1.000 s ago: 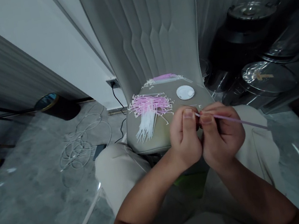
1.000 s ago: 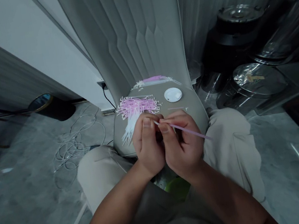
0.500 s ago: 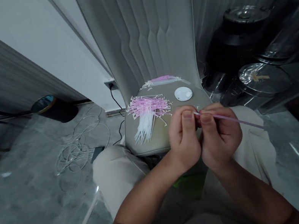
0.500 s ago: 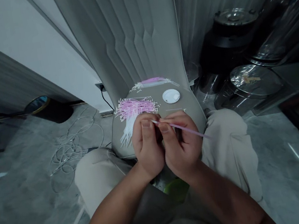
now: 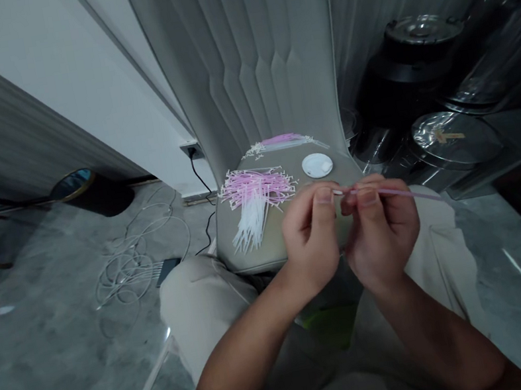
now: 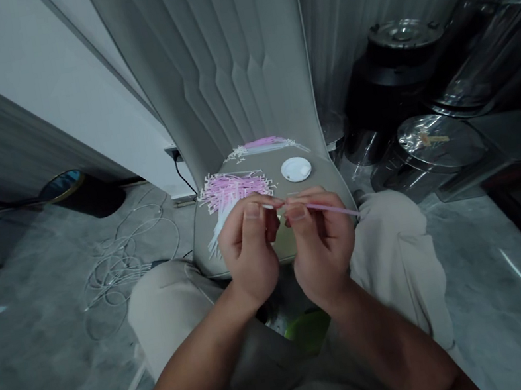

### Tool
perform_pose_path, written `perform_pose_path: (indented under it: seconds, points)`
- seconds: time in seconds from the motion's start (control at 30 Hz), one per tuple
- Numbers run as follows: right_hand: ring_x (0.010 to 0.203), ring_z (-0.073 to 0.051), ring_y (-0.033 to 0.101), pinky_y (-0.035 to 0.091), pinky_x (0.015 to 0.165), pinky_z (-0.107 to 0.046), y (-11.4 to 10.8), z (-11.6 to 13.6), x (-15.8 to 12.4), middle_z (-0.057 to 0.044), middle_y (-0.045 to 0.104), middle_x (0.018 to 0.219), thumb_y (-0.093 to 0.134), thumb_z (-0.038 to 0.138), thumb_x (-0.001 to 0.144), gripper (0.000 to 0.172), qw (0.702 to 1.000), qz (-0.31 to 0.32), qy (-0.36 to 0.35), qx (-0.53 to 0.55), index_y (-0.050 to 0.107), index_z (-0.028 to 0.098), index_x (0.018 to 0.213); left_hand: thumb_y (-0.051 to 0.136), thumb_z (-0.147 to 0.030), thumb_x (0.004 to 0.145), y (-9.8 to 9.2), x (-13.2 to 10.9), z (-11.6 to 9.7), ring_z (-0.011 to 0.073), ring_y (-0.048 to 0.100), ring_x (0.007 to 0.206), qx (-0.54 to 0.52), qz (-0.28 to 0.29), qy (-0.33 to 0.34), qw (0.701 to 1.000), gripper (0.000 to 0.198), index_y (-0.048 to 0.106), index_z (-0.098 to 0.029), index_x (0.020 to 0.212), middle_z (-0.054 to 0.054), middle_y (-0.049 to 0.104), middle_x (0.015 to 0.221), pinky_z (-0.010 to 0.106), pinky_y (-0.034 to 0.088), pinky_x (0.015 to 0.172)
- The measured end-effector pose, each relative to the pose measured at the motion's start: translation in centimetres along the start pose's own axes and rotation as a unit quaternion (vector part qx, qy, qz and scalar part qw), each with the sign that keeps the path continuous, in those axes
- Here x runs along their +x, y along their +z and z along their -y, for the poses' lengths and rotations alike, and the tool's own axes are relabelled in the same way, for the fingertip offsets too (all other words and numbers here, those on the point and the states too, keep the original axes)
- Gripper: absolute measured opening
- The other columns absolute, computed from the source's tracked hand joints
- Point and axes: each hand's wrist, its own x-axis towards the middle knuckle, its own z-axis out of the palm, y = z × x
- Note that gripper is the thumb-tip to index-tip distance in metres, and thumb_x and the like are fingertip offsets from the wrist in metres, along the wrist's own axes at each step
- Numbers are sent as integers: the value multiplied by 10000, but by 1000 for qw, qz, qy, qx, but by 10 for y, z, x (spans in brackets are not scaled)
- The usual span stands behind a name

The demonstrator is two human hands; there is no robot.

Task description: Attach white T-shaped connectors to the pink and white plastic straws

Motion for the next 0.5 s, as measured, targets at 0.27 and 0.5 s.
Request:
perform_pose_path:
  seconds: [0.27,0.5]
  points:
    - [1041,-175,607,492,930,-342,0,0,7,-19,643,1030,654,234,865,49,978,169,109,61,695,245,839,494,-342,975,-12,22,-4,149,585,948,62,-33,92,993,276,753,-251,958,33,664,930,293,475,856]
    - [959,-171,642,510,907,-341,-6,-6,7,3,689,910,657,234,862,48,950,232,183,101,696,260,860,485,-366,976,-18,24,-7,184,586,1113,70,43,58,995,286,748,-268,1029,43,674,1112,372,458,1018]
